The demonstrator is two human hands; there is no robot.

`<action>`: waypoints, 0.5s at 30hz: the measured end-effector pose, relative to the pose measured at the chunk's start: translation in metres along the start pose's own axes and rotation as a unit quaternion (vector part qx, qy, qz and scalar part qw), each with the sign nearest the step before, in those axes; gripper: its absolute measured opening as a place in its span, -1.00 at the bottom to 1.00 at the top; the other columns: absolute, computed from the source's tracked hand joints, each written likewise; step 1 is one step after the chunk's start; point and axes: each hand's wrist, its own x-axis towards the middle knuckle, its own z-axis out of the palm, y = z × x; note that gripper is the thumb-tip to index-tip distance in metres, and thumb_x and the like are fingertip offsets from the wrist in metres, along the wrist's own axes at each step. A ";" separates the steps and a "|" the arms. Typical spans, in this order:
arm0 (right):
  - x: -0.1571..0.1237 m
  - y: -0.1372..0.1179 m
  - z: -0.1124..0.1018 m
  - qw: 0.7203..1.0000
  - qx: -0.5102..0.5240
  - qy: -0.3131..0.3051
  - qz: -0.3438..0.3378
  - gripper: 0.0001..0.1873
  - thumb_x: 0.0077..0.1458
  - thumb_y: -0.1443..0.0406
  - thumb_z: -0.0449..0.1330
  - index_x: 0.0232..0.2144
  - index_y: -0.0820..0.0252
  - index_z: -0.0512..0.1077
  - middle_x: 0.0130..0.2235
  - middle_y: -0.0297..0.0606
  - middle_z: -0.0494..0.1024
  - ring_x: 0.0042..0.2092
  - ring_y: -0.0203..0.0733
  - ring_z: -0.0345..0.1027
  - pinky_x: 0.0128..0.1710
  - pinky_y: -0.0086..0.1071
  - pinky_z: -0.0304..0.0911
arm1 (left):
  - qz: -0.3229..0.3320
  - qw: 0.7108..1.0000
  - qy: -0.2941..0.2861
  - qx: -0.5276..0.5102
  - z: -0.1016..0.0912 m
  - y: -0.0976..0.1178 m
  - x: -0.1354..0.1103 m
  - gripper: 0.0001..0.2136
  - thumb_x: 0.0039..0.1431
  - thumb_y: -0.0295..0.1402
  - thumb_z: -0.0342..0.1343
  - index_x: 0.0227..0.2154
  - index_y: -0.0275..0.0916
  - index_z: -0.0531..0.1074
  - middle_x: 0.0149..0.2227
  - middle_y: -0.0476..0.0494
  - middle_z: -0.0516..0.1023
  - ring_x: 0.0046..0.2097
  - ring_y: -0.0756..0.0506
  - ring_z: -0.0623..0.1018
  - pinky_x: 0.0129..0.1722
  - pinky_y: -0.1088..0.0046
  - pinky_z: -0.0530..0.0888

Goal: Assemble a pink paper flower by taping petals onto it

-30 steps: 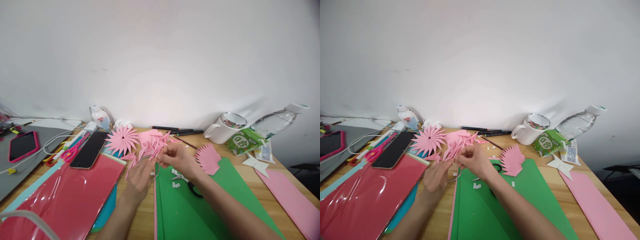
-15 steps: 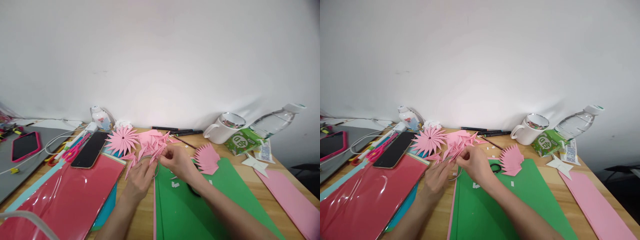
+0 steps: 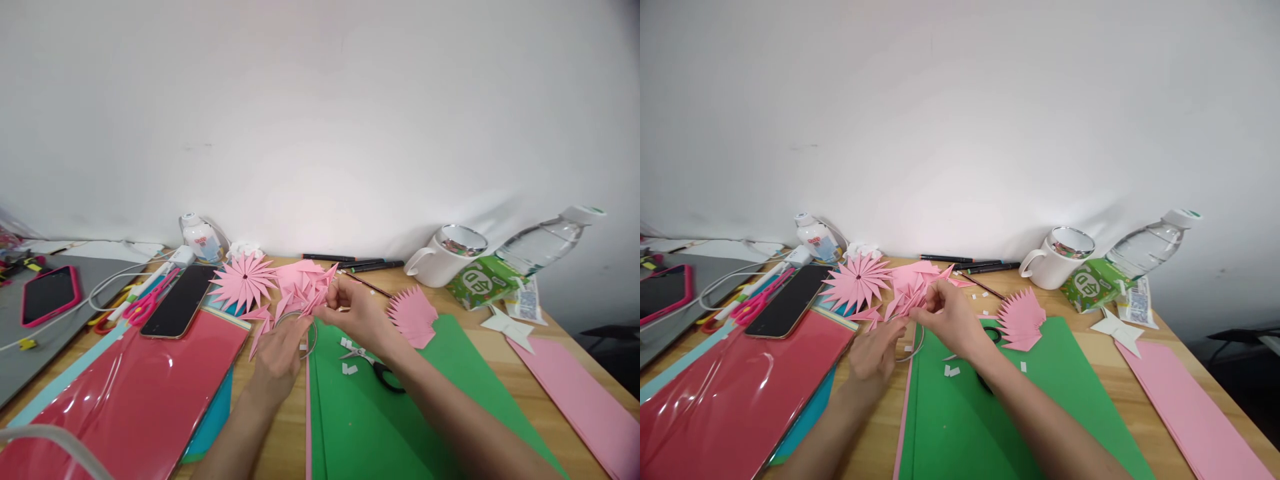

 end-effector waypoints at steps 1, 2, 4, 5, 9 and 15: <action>-0.001 -0.003 -0.003 1.000 -0.019 -0.003 -0.018 -0.72 -0.14 0.26 0.27 -0.57 0.18 0.20 -0.55 -0.48 0.27 -0.51 -0.38 0.17 -0.47 -0.42 0.24 | -0.004 1.000 -0.003 -0.002 0.000 0.000 0.000 -0.64 0.16 -0.65 -0.06 0.01 -0.29 0.31 -0.23 -0.22 0.60 -0.17 -0.06 0.58 -0.22 0.47 0.48; -0.002 -0.006 -0.006 0.999 -0.038 -0.005 -0.036 -0.76 -0.10 0.26 0.26 -0.56 0.19 0.25 -0.53 -0.44 0.30 -0.47 -0.36 0.20 -0.44 -0.41 0.27 | -0.006 1.000 -0.006 -0.004 0.000 0.000 -0.001 -0.64 0.16 -0.65 -0.06 0.01 -0.29 0.31 -0.23 -0.22 0.60 -0.16 -0.06 0.58 -0.21 0.47 0.48; -0.004 -0.013 -0.012 0.992 -0.086 -0.007 -0.089 -0.87 -0.02 0.29 0.22 -0.52 0.20 0.35 -0.42 -0.35 0.37 -0.36 -0.30 0.27 -0.34 -0.36 0.32 | -0.008 1.000 -0.006 -0.005 -0.001 0.000 -0.001 -0.65 0.16 -0.65 -0.06 -0.01 -0.28 0.33 -0.22 -0.21 0.60 -0.16 -0.06 0.58 -0.21 0.47 0.48; -0.006 -0.016 -0.015 0.985 -0.118 -0.007 -0.129 -0.91 0.01 0.31 0.21 -0.50 0.19 0.39 -0.35 -0.30 0.38 -0.28 -0.26 0.30 -0.27 -0.33 0.33 | -0.008 1.000 -0.007 -0.006 -0.002 0.001 -0.001 -0.65 0.16 -0.65 -0.06 -0.02 -0.28 0.34 -0.22 -0.21 0.60 -0.16 -0.06 0.58 -0.22 0.48 0.48; -0.012 -0.025 -0.025 0.918 -0.283 -0.031 -0.276 -0.87 0.11 0.41 0.13 -0.42 0.16 0.47 -0.10 -0.14 0.33 -0.05 -0.12 0.25 -0.09 -0.18 0.26 | -0.007 0.999 -0.023 -0.023 -0.002 0.002 0.001 -0.65 0.17 -0.65 -0.10 -0.02 -0.27 0.34 -0.25 -0.19 0.60 -0.18 -0.05 0.57 -0.26 0.49 0.46; -0.014 -0.025 -0.030 0.860 -0.402 -0.120 -0.291 -0.77 0.14 0.53 0.00 -0.34 0.22 0.41 -0.08 -0.11 0.34 -0.20 -0.22 0.29 -0.27 -0.36 0.27 | -0.022 0.996 -0.051 -0.075 -0.003 0.004 0.005 -0.71 0.22 -0.58 -0.13 -0.06 -0.25 0.34 -0.28 -0.18 0.57 -0.24 -0.04 0.57 -0.34 0.50 0.45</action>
